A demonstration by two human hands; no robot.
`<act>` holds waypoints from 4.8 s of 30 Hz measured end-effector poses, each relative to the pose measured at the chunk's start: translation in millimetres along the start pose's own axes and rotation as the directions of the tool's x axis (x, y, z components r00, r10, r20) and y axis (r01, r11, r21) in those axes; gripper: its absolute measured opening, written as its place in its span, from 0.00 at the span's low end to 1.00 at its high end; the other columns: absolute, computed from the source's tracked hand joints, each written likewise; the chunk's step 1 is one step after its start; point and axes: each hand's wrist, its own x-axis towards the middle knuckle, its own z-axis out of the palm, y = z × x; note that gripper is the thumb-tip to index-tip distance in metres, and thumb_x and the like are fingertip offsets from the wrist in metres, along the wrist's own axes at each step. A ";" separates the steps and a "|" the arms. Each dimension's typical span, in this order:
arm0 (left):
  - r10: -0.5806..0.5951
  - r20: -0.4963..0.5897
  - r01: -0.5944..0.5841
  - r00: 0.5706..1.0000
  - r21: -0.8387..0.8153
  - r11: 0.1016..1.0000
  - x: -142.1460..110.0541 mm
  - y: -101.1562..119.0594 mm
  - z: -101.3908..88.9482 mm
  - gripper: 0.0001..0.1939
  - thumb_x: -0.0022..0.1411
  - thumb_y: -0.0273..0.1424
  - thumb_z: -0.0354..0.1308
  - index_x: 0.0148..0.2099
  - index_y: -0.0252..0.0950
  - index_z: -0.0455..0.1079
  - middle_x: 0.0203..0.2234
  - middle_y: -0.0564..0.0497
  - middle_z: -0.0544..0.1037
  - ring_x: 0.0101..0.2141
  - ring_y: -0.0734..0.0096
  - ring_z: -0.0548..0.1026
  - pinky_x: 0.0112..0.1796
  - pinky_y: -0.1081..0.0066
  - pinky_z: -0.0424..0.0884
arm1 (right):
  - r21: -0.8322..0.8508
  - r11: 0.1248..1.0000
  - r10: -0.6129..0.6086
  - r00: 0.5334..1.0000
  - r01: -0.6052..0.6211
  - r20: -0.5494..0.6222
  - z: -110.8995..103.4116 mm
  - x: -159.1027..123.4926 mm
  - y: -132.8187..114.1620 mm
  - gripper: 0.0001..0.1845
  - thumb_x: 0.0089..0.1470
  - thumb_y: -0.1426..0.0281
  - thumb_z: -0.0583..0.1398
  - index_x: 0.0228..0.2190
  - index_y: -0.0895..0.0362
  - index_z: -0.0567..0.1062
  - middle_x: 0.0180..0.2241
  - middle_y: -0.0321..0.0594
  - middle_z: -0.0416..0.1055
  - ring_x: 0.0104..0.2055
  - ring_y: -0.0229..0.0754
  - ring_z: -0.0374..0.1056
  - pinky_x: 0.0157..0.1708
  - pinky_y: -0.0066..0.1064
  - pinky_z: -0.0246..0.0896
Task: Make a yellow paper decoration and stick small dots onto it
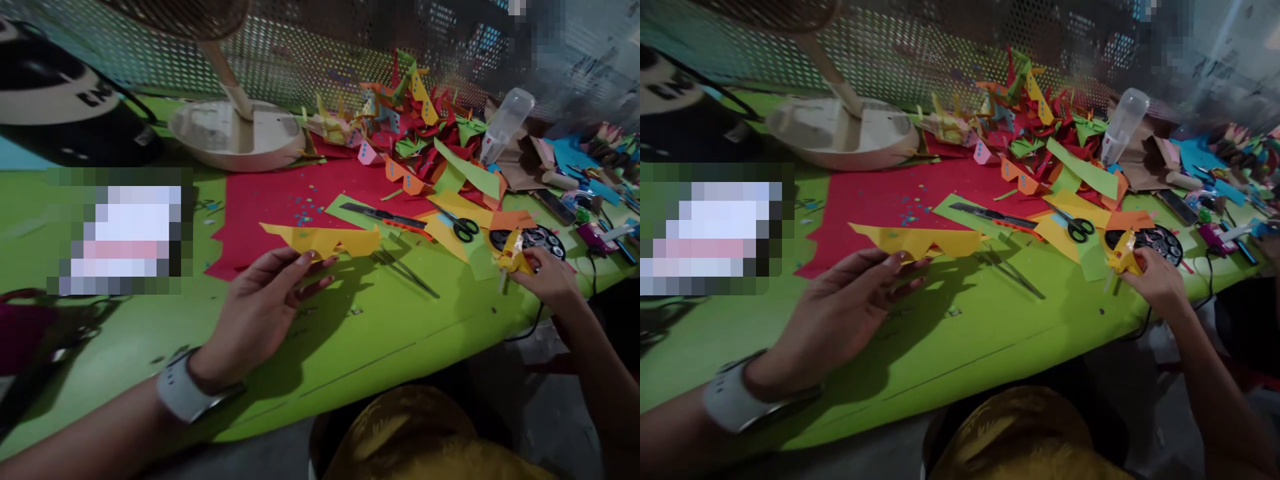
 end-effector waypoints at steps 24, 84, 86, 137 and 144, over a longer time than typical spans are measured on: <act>0.013 0.230 -0.002 0.973 -0.051 0.999 2.1 -14.9 -9.5 0.16 0.50 0.36 0.72 0.35 0.37 0.70 0.31 0.54 0.80 0.37 0.65 0.82 0.34 0.71 0.78 | 0.760 0.640 -0.581 0.720 0.114 0.381 -12.6 28.7 -122.9 0.14 0.55 0.62 0.60 0.37 0.54 0.83 0.27 0.40 0.79 0.24 0.40 0.74 0.25 0.30 0.70; -0.034 0.322 0.050 0.946 -0.041 0.998 -3.8 -15.4 -9.3 0.13 0.54 0.35 0.69 0.35 0.34 0.71 0.30 0.55 0.75 0.34 0.72 0.79 0.34 0.73 0.77 | 0.905 0.293 -0.562 0.821 0.309 -0.099 63.3 92.6 -277.2 0.20 0.54 0.52 0.62 0.36 0.56 0.74 0.30 0.38 0.78 0.29 0.42 0.79 0.26 0.28 0.73; -0.035 0.320 0.051 0.947 -0.040 0.998 -3.8 -15.4 -9.2 0.13 0.54 0.35 0.69 0.35 0.34 0.71 0.30 0.55 0.75 0.34 0.72 0.79 0.34 0.72 0.77 | 0.904 0.297 -0.558 0.824 0.309 -0.098 63.5 92.4 -277.1 0.20 0.54 0.52 0.62 0.35 0.56 0.74 0.30 0.38 0.79 0.29 0.42 0.79 0.26 0.28 0.73; -0.034 0.311 0.051 0.950 -0.047 0.998 -4.2 -17.0 -10.6 0.12 0.54 0.35 0.69 0.36 0.36 0.71 0.31 0.54 0.76 0.34 0.70 0.78 0.34 0.70 0.77 | 0.841 0.326 -0.540 0.815 0.432 -0.209 69.4 80.2 -276.6 0.15 0.57 0.54 0.60 0.36 0.52 0.72 0.34 0.37 0.78 0.33 0.42 0.79 0.30 0.32 0.73; -0.031 0.308 0.050 0.951 -0.056 0.997 -4.2 -17.6 -10.0 0.13 0.52 0.36 0.71 0.35 0.36 0.72 0.31 0.54 0.76 0.33 0.71 0.78 0.34 0.71 0.78 | 0.838 0.289 -0.550 0.797 0.463 -0.251 71.1 78.6 -276.5 0.11 0.58 0.58 0.60 0.36 0.52 0.71 0.32 0.37 0.78 0.34 0.42 0.79 0.33 0.33 0.74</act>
